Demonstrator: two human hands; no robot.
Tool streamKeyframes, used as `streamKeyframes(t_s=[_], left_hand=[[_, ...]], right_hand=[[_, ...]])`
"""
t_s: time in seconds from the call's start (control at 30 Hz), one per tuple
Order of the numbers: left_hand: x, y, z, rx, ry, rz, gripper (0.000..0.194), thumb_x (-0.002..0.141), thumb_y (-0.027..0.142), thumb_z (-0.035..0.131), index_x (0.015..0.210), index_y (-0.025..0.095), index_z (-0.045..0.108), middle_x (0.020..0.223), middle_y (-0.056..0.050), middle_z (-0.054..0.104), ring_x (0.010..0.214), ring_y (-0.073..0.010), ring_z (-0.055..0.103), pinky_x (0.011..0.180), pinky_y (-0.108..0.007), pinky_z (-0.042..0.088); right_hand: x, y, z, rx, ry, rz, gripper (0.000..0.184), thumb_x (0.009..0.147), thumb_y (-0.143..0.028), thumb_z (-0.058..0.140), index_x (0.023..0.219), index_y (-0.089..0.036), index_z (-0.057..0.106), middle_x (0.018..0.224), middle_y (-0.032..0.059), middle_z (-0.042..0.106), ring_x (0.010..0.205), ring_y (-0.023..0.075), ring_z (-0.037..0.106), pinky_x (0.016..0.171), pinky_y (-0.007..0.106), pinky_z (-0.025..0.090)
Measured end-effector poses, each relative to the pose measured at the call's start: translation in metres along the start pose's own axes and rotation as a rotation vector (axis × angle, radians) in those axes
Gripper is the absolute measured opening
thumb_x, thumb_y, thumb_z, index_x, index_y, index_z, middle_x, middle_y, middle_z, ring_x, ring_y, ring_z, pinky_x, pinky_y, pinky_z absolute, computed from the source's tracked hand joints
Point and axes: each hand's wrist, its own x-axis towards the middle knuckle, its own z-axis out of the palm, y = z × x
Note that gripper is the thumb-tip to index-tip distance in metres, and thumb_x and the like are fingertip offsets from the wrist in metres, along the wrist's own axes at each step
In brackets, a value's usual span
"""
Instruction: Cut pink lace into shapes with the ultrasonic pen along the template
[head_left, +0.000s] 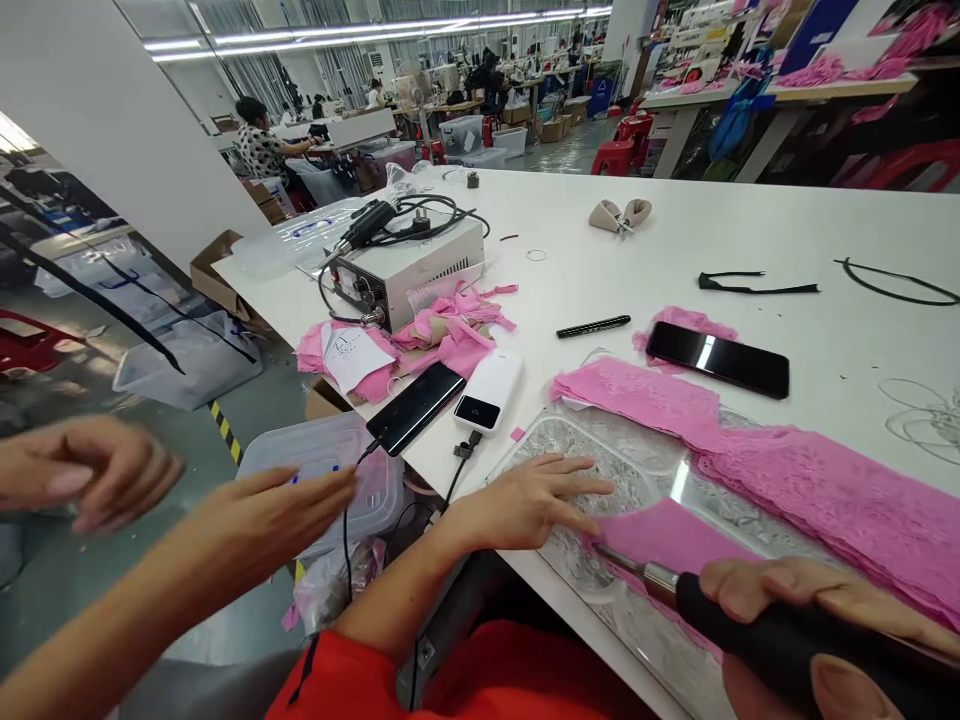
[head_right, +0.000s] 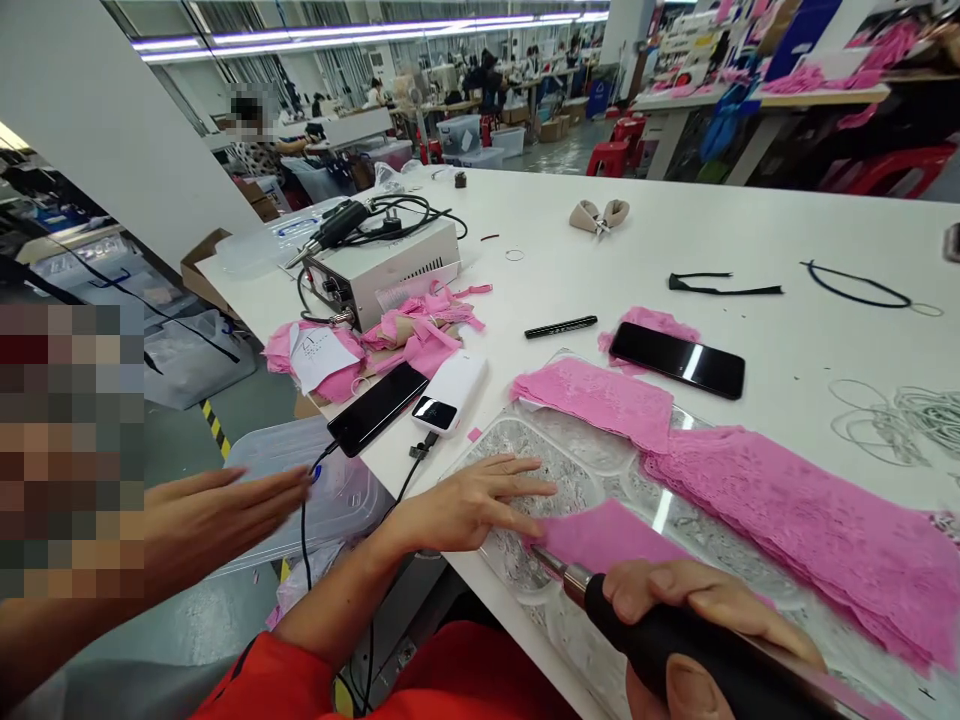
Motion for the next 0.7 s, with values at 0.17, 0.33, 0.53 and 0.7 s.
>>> streamKeyframes(t_s=[0.17, 0.33, 0.53, 0.7], left_hand=[[0.001, -0.003, 0.002, -0.029, 0.021, 0.013, 0.056, 0.078, -0.007, 0.048, 0.114, 0.026, 0.077, 0.154, 0.002, 0.049, 0.152, -0.0241, 0.032, 0.124, -0.042, 0.031], [0.001, -0.005, 0.005, -0.038, 0.047, 0.028, 0.053, 0.078, -0.006, 0.050, 0.112, 0.025, 0.078, 0.154, 0.001, 0.050, 0.151, -0.0256, 0.033, 0.124, -0.043, 0.032], [0.001, -0.006, 0.007, -0.029, 0.093, 0.049, 0.051, 0.078, -0.005, 0.050, 0.108, 0.025, 0.078, 0.151, 0.000, 0.053, 0.150, -0.0256, 0.036, 0.122, -0.043, 0.036], [0.000, -0.007, 0.008, -0.020, 0.110, 0.057, 0.051, 0.077, -0.005, 0.050, 0.107, 0.025, 0.079, 0.149, 0.000, 0.055, 0.149, -0.0260, 0.038, 0.121, -0.043, 0.038]], right_hand=[[-0.001, 0.003, 0.004, -0.013, 0.001, 0.009, 0.029, 0.067, -0.036, 0.081, 0.085, -0.022, 0.063, 0.081, -0.0006, 0.060, 0.065, 0.0160, 0.062, 0.067, 0.035, 0.061], [-0.001, 0.003, 0.006, -0.034, -0.008, -0.009, 0.030, 0.068, -0.038, 0.081, 0.086, -0.022, 0.063, 0.082, -0.0011, 0.060, 0.064, 0.0158, 0.062, 0.067, 0.035, 0.061], [0.002, 0.001, 0.015, -0.028, 0.027, -0.043, 0.028, 0.067, -0.036, 0.082, 0.078, -0.020, 0.062, 0.077, 0.0000, 0.060, 0.061, 0.0153, 0.061, 0.063, 0.034, 0.062], [0.001, 0.003, 0.018, -0.048, 0.008, -0.072, 0.026, 0.069, -0.034, 0.081, 0.074, -0.021, 0.059, 0.072, 0.0003, 0.060, 0.058, 0.0157, 0.062, 0.061, 0.036, 0.062]])
